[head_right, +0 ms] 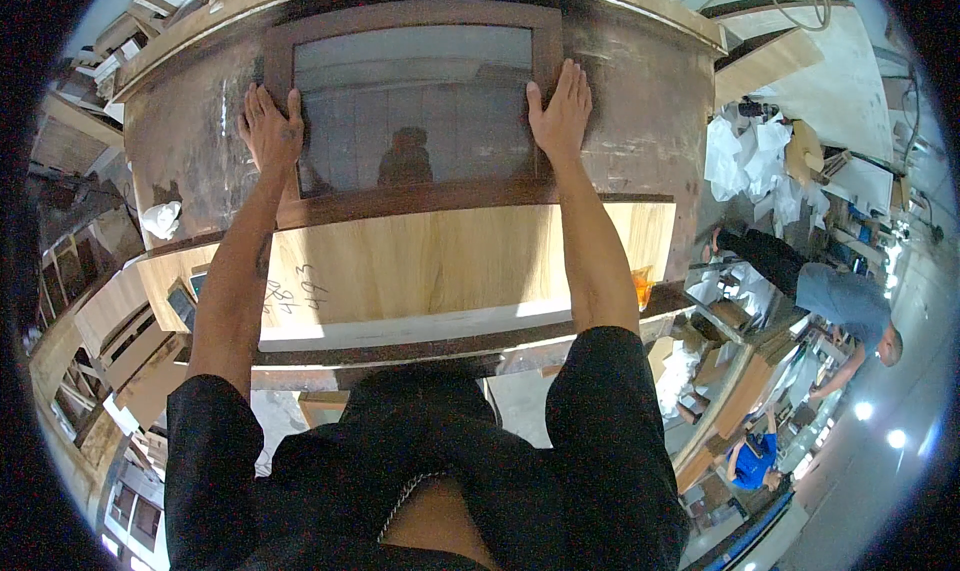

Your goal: The person handles wood-framed glass panels, placing them on a workbench and turning them over by hand.

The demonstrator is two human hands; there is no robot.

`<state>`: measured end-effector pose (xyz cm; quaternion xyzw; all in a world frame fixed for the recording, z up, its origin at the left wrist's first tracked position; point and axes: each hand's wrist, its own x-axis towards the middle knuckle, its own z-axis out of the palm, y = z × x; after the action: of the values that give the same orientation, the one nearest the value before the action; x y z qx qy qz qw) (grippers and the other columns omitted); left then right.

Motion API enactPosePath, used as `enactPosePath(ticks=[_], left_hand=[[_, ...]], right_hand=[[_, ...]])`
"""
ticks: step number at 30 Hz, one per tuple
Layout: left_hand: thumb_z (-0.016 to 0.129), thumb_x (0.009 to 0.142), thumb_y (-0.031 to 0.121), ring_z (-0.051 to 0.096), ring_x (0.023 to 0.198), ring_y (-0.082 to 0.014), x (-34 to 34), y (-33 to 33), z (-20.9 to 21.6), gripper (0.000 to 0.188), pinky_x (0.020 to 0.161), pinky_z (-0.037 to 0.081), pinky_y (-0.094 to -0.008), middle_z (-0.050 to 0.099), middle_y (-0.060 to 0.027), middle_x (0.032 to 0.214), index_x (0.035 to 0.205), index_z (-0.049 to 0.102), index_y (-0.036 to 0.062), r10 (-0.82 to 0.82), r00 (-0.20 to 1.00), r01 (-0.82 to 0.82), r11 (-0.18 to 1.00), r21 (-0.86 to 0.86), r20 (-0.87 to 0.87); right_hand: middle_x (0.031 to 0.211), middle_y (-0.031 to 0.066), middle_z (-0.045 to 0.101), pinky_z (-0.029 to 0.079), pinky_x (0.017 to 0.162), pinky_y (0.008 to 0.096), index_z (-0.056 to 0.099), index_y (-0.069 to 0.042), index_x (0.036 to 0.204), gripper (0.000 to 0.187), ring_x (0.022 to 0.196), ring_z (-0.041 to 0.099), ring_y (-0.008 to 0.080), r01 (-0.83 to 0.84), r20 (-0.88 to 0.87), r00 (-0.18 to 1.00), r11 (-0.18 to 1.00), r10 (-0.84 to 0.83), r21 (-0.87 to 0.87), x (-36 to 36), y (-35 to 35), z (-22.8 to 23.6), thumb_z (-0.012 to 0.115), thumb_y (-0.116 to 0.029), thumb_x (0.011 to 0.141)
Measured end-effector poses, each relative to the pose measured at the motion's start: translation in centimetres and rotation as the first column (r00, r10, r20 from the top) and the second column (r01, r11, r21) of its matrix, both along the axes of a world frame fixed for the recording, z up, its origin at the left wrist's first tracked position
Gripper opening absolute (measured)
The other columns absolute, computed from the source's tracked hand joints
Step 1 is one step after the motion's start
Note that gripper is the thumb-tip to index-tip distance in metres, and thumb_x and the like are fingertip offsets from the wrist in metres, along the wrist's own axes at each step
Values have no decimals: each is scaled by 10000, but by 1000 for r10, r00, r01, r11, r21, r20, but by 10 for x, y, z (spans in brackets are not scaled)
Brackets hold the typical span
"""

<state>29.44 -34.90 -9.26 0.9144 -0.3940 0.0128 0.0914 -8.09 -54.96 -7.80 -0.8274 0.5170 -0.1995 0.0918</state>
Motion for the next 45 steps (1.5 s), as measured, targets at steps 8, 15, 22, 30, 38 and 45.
enactPosePath(ticks=[8,15,22,30,38,45], left_hand=[[279,957,564,189,1417,-282,-2,-1,-5,752,1140,123,-507,234,-154,1519,1417,298,-31,4,1000,-4,999,32,-2],[294,960,560,232,1398,-302,3,2,-10,736,1115,175,-517,309,-181,1478,1377,361,-42,-47,994,49,998,-24,95],[311,948,574,217,1404,-308,7,4,-15,759,1114,159,-540,292,-185,1486,1376,356,-51,-43,997,47,996,-75,63],[293,954,568,195,1411,-325,2,1,-7,779,1116,137,-547,255,-200,1500,1391,325,-75,-52,999,52,997,-52,8],[292,959,540,184,1417,-313,4,6,-2,743,1137,115,-514,252,-199,1504,1394,320,-62,-19,999,20,1000,-5,27],[297,960,527,166,1422,-305,-4,-2,4,728,1146,97,-496,245,-201,1504,1400,294,-53,-4,998,4,1000,-7,-55]], right_hand=[[1431,255,360,219,1099,528,347,-178,1441,573,1342,302,429,-28,-100,995,998,23,-48,-7,-2,-13,416,-467,951],[1423,260,369,210,1095,543,364,-171,1433,584,1343,299,432,-27,-72,997,999,23,-45,-8,-2,-14,385,-504,954],[1405,264,390,220,1090,544,364,-163,1431,582,1325,325,432,-61,-44,997,993,57,-100,-5,-2,-16,387,-498,956],[1454,226,341,194,1119,510,345,-192,1445,587,1368,276,397,-16,-103,995,999,12,-38,-6,-6,-16,386,-506,950],[1466,212,333,202,1117,490,329,-201,1458,600,1369,280,387,9,-175,985,1000,-10,-7,-2,-1,-18,399,-513,950],[1465,218,331,211,1113,499,322,-199,1459,597,1370,284,382,-11,-191,982,999,3,-40,-13,-6,-19,383,-513,955]])
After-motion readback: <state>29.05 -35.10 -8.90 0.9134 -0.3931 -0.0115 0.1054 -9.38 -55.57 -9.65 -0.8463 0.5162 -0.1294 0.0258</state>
